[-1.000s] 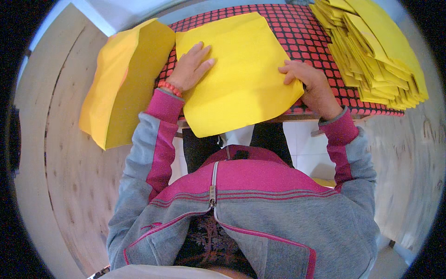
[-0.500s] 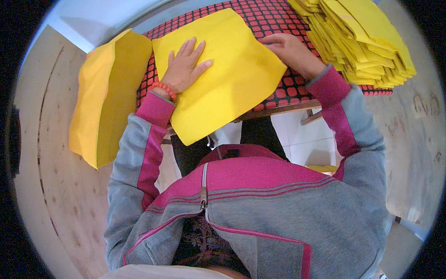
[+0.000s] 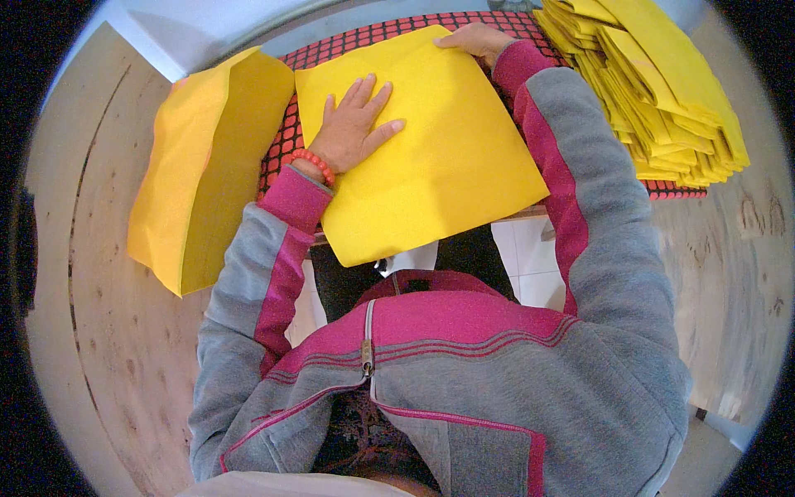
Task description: The person repeatedly folds yellow paper sheets by hand on a patterned table, pressing creases and stacking the folded pieces. The person handles the sheets one at a time, aligning edges and smoothing folds before placing them into a growing stack.
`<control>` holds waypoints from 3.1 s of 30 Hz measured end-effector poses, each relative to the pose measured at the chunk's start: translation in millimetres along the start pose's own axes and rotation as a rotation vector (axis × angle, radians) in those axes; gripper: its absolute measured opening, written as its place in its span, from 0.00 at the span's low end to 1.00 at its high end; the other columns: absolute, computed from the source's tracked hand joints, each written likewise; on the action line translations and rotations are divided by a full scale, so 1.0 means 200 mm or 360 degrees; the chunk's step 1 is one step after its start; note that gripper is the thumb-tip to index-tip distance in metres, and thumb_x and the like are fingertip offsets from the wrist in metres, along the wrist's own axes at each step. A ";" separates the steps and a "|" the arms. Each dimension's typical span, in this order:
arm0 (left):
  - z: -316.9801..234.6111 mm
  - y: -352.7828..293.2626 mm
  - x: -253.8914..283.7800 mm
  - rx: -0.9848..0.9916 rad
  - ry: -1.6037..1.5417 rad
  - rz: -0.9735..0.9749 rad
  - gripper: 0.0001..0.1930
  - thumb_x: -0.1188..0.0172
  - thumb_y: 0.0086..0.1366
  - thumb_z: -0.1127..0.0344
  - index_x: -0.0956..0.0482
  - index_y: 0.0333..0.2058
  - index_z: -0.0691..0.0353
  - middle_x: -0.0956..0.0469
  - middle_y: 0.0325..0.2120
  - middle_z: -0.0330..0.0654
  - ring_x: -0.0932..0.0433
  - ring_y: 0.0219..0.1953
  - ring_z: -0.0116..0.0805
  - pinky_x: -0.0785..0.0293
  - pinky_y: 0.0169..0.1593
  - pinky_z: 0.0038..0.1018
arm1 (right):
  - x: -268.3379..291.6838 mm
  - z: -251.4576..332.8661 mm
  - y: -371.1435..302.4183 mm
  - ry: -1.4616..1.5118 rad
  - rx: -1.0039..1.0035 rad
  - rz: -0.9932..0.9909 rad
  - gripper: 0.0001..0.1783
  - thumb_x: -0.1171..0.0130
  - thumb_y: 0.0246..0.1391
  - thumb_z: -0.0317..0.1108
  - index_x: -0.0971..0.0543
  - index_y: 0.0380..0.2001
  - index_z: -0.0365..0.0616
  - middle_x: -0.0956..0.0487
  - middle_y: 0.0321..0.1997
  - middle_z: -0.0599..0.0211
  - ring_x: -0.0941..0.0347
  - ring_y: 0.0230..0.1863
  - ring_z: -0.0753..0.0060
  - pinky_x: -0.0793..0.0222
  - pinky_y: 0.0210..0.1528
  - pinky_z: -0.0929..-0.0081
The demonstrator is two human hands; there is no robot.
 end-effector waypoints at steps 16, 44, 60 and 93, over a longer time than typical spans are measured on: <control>0.03 0.21 -0.04 -0.0280 -0.0043 0.0062 0.35 0.54 0.73 0.39 0.40 0.71 0.53 0.45 0.72 0.54 0.47 0.74 0.53 0.52 0.71 0.58 | 0.07 0.13 -0.14 -0.1125 0.1095 -0.0844 0.11 0.36 0.57 0.38 0.23 0.36 0.42 0.20 0.35 0.53 0.22 0.38 0.49 0.28 0.40 0.59; 0.12 0.27 -0.03 -0.0230 -0.0100 -0.0103 0.35 0.51 0.70 0.37 0.35 0.68 0.51 0.40 0.69 0.54 0.44 0.73 0.52 0.52 0.71 0.60 | -0.16 0.26 -0.17 -0.2281 0.1637 -0.0835 0.13 0.40 0.54 0.32 0.24 0.43 0.43 0.22 0.37 0.63 0.20 0.32 0.60 0.24 0.33 0.61; 0.08 0.26 -0.05 -0.0059 0.0003 0.0107 0.34 0.51 0.69 0.37 0.36 0.69 0.46 0.42 0.71 0.50 0.45 0.73 0.47 0.49 0.69 0.65 | 0.20 0.04 -0.19 -0.0767 0.0293 -0.0138 0.08 0.42 0.65 0.39 0.21 0.34 0.47 0.19 0.27 0.69 0.24 0.23 0.79 0.26 0.25 0.77; 0.03 0.15 0.01 -0.0138 -0.0091 0.0208 0.38 0.45 0.64 0.33 0.33 0.67 0.47 0.39 0.69 0.52 0.42 0.71 0.50 0.45 0.68 0.63 | 0.21 0.07 -0.01 -0.1009 -0.0086 -0.0395 0.18 0.39 0.62 0.46 0.18 0.42 0.41 0.15 0.40 0.61 0.18 0.34 0.68 0.23 0.35 0.69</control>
Point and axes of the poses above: each hand's wrist, its own y-axis towards the middle knuckle, its own x-axis out of the back of the hand, z = x × y, the point moved 6 cm from there along y, towards the middle knuckle
